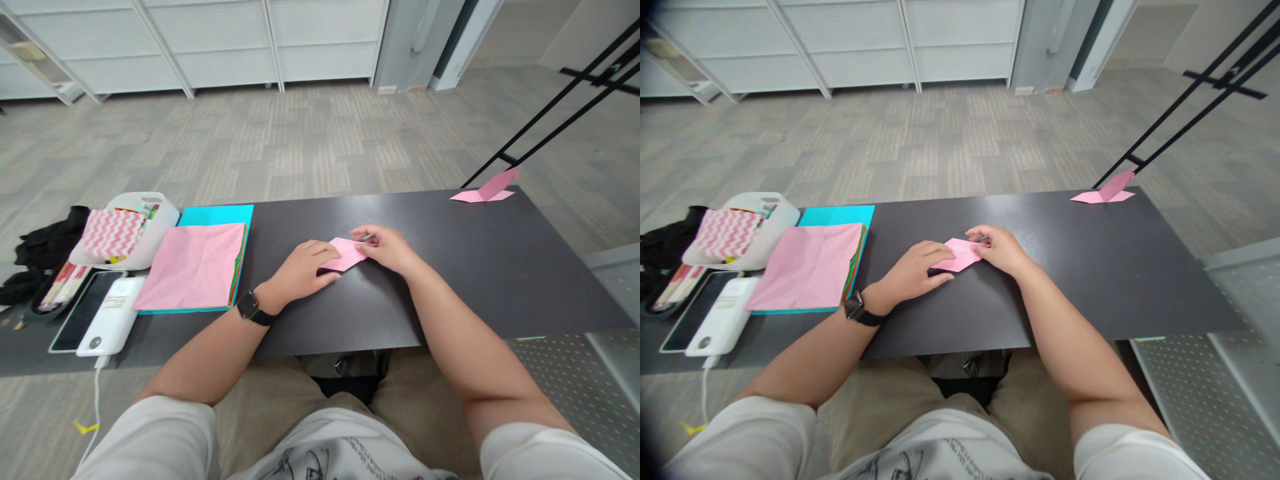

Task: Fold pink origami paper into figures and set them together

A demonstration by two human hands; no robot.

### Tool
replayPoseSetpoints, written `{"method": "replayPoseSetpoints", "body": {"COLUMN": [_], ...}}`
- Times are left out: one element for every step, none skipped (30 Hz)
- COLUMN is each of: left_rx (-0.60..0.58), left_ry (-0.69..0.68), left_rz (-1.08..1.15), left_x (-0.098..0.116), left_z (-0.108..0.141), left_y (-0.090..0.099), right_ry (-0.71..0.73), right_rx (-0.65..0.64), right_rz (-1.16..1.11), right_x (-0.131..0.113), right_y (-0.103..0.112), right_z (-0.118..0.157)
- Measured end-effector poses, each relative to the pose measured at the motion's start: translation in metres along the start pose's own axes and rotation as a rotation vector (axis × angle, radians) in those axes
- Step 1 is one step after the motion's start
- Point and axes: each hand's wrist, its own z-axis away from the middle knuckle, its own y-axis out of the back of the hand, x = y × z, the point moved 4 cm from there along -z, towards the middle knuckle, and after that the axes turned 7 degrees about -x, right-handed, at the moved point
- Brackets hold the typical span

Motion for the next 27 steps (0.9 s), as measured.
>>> {"method": "replayPoseSetpoints", "body": {"left_rx": [-0.031, -0.053, -0.066, -0.072, -0.072, -0.07, -0.065, -0.06, -0.055, -0.049, -0.042, -0.035, -0.029, -0.023, -0.017, -0.011, -0.004, 0.004, 0.012, 0.019, 0.023, 0.025, 0.026, 0.027, 0.03, 0.034, 0.037], "left_ry": [-0.002, 0.006, 0.018, 0.028, 0.034, 0.037, 0.039, 0.039, 0.039, 0.042, 0.045, 0.048, 0.048, 0.046, 0.043, 0.04, 0.039, 0.041, 0.047, 0.054, 0.059, 0.061, 0.062, 0.06, 0.057, 0.055, 0.053], "left_rz": [0.001, -0.003, -0.013, -0.025, -0.037, -0.05, -0.061, -0.071, -0.078, -0.082, -0.082, -0.081, -0.075, -0.067, -0.058, -0.048, -0.04, -0.034, -0.031, -0.03, -0.03, -0.031, -0.033, -0.035, -0.037, -0.039, -0.038], "left_x": [0.0, -0.001, -0.003, -0.004, -0.005, -0.007, -0.007, -0.008, -0.009, -0.01, -0.011, -0.013, -0.014, -0.015, -0.016, -0.017, -0.018, -0.019, -0.02, -0.021, -0.022, -0.022, -0.022, -0.022, -0.022, -0.022, -0.021], "left_z": [0.0, -0.001, -0.001, -0.002, -0.002, -0.002, -0.003, -0.003, -0.003, -0.004, -0.004, -0.004, -0.004, -0.004, -0.004, -0.004, -0.004, -0.004, -0.004, -0.004, -0.005, -0.005, -0.006, -0.006, -0.006, -0.006, -0.007], "left_y": [-0.003, -0.006, -0.008, -0.009, -0.01, -0.011, -0.011, -0.011, -0.011, -0.011, -0.012, -0.012, -0.013, -0.013, -0.014, -0.014, -0.015, -0.015, -0.015, -0.015, -0.015, -0.015, -0.015, -0.015, -0.014, -0.014, -0.014], "right_ry": [0.025, 0.057, 0.095, 0.133, 0.169, 0.203, 0.232, 0.258, 0.278, 0.29, 0.296, 0.297, 0.297, 0.299, 0.304, 0.312, 0.321, 0.329, 0.336, 0.342, 0.347, 0.351, 0.354, 0.355, 0.354, 0.352, 0.349], "right_rx": [0.012, 0.021, 0.03, 0.04, 0.052, 0.06, 0.059, 0.043, 0.011, -0.031, -0.075, -0.115, -0.149, -0.177, -0.201, -0.22, -0.232, -0.234, -0.23, -0.221, -0.21, -0.2, -0.194, -0.19, -0.189, -0.189, -0.191], "right_rz": [0.067, 0.141, 0.215, 0.283, 0.337, 0.374, 0.395, 0.407, 0.414, 0.422, 0.432, 0.443, 0.449, 0.446, 0.437, 0.427, 0.418, 0.413, 0.414, 0.416, 0.418, 0.418, 0.417, 0.417, 0.419, 0.422, 0.427], "right_x": [-0.003, -0.008, -0.012, -0.017, -0.022, -0.026, -0.03, -0.033, -0.036, -0.038, -0.039, -0.039, -0.039, -0.038, -0.037, -0.037, -0.036, -0.036, -0.036, -0.037, -0.037, -0.038, -0.039, -0.039, -0.04, -0.04, -0.04], "right_y": [0.001, 0.002, 0.003, 0.003, 0.004, 0.004, 0.003, 0.002, 0.0, -0.002, -0.005, -0.008, -0.011, -0.013, -0.015, -0.016, -0.017, -0.017, -0.017, -0.017, -0.016, -0.016, -0.016, -0.016, -0.016, -0.016, -0.016], "right_z": [0.001, 0.001, 0.002, 0.004, 0.005, 0.007, 0.008, 0.009, 0.01, 0.011, 0.012, 0.012, 0.012, 0.012, 0.011, 0.011, 0.01, 0.009, 0.009, 0.008, 0.008, 0.008, 0.009, 0.009, 0.009, 0.01, 0.01]}}
